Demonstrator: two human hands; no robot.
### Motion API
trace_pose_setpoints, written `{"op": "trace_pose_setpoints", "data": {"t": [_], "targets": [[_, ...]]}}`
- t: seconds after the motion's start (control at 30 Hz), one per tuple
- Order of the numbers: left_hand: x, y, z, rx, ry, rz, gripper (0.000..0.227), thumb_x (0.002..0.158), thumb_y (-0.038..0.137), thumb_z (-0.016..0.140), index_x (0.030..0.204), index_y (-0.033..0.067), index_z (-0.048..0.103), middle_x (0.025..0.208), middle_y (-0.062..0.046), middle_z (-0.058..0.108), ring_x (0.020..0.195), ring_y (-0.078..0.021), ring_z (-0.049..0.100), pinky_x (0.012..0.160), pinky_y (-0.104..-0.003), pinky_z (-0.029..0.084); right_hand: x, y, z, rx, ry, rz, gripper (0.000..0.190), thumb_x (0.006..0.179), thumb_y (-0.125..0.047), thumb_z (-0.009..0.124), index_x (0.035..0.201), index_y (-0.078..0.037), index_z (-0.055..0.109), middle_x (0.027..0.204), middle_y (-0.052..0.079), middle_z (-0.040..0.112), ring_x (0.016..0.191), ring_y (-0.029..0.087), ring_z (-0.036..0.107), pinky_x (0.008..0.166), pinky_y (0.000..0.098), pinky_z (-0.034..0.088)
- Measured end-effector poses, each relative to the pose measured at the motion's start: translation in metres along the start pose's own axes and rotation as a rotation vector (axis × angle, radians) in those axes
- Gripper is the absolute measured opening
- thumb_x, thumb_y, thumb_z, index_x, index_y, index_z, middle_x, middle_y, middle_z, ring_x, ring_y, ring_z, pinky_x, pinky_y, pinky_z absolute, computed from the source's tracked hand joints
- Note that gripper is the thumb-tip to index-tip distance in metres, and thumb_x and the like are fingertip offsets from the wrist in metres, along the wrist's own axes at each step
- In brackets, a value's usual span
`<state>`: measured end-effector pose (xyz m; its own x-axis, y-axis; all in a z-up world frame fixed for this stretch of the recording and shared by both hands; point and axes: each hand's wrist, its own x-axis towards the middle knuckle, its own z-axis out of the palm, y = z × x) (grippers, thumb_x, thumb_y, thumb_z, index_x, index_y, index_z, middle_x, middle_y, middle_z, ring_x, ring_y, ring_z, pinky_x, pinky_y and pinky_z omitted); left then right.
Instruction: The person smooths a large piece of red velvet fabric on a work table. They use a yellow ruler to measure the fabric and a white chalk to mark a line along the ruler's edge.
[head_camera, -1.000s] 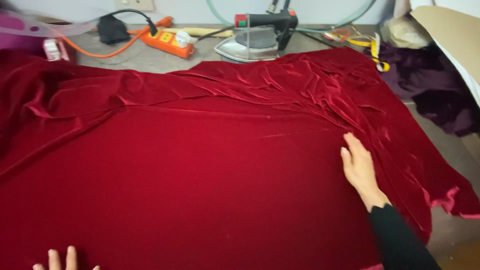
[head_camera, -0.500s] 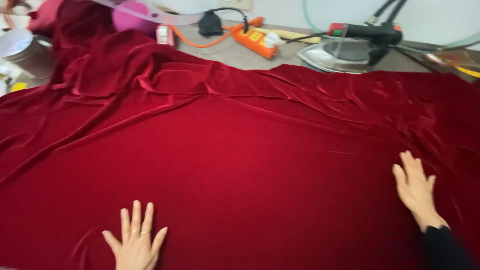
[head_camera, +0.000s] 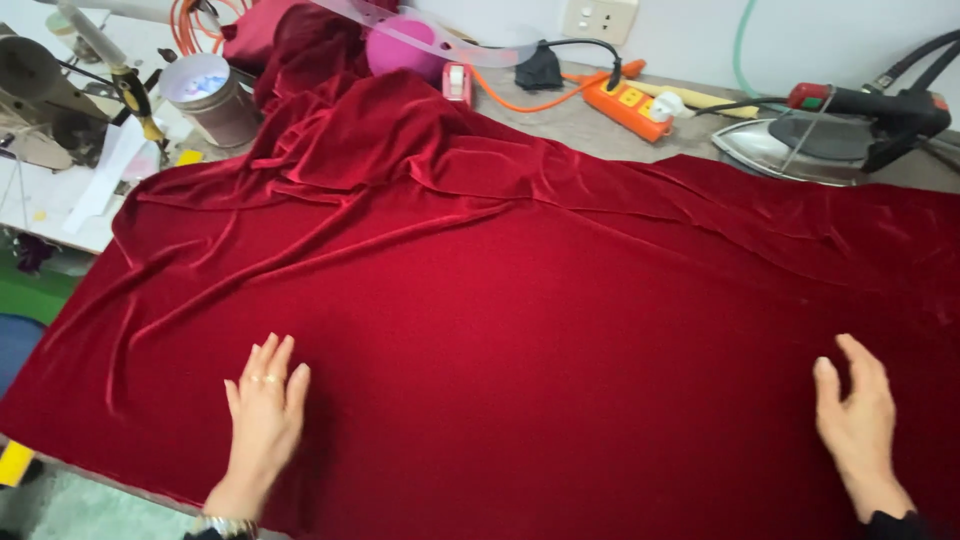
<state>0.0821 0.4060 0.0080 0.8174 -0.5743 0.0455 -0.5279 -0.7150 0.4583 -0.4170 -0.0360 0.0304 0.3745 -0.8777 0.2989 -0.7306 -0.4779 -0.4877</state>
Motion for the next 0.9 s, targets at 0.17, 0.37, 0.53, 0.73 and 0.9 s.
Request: {"op": "trace_pose_setpoints", "data": {"t": [0.17,0.37,0.53,0.73,0.9], "targets": [[0.093,-0.081,-0.031,0.014,0.117,0.189,0.038,0.098,0.027,0.047,0.129,0.0091,0.059,0.138,-0.015,0.054,0.121,-0.0344,0.052,0.102,-0.049,0.036,-0.041,-0.108,0.041,0.012,-0.071,0.074,0.046,0.098,-0.018,0.049,0.139,0.002,0.05,0.143,0.024,0.047,0.131,0.037,0.043,0.107,0.0481,0.033],[0.212,-0.112,-0.042,0.001,0.136,0.522,0.029,0.096,0.018,0.053,0.119,0.0047,0.065,0.123,-0.017,0.063,0.113,-0.0325,0.058,0.102,-0.041,0.041,-0.084,-0.229,0.093,0.03,-0.203,0.2,0.05,0.095,-0.029,0.045,0.138,-0.004,0.047,0.151,0.014,0.039,0.145,0.032,0.026,0.115,0.0615,0.009],[0.265,-0.093,-0.031,0.018,-0.011,0.695,0.029,0.095,0.022,0.053,0.12,0.0157,0.066,0.127,-0.009,0.062,0.113,-0.03,0.057,0.093,-0.047,0.045,-0.116,-0.285,0.116,-0.044,-0.262,0.23,0.054,0.093,-0.032,0.044,0.142,-0.01,0.042,0.155,0.01,0.033,0.147,0.029,0.02,0.115,0.061,0.003],[0.278,-0.081,-0.022,0.306,-0.284,0.438,0.055,0.095,0.05,0.032,0.145,0.0287,0.038,0.156,0.004,0.028,0.143,-0.0279,0.022,0.104,-0.069,0.023,-0.134,-0.309,0.126,-0.111,-0.371,0.354,0.058,0.094,-0.037,0.037,0.147,-0.015,0.029,0.16,0.003,0.016,0.15,0.024,0.004,0.114,0.0584,-0.008],[0.283,-0.071,-0.038,0.353,-0.331,0.271,0.062,0.093,0.053,0.028,0.151,0.0298,0.023,0.159,0.004,0.02,0.145,-0.0302,0.015,0.104,-0.07,0.021,-0.14,-0.3,0.134,-0.177,-0.337,0.294,0.058,0.095,-0.039,0.034,0.148,-0.017,0.027,0.16,0.003,0.016,0.149,0.025,0.005,0.113,0.0602,-0.008]]}}
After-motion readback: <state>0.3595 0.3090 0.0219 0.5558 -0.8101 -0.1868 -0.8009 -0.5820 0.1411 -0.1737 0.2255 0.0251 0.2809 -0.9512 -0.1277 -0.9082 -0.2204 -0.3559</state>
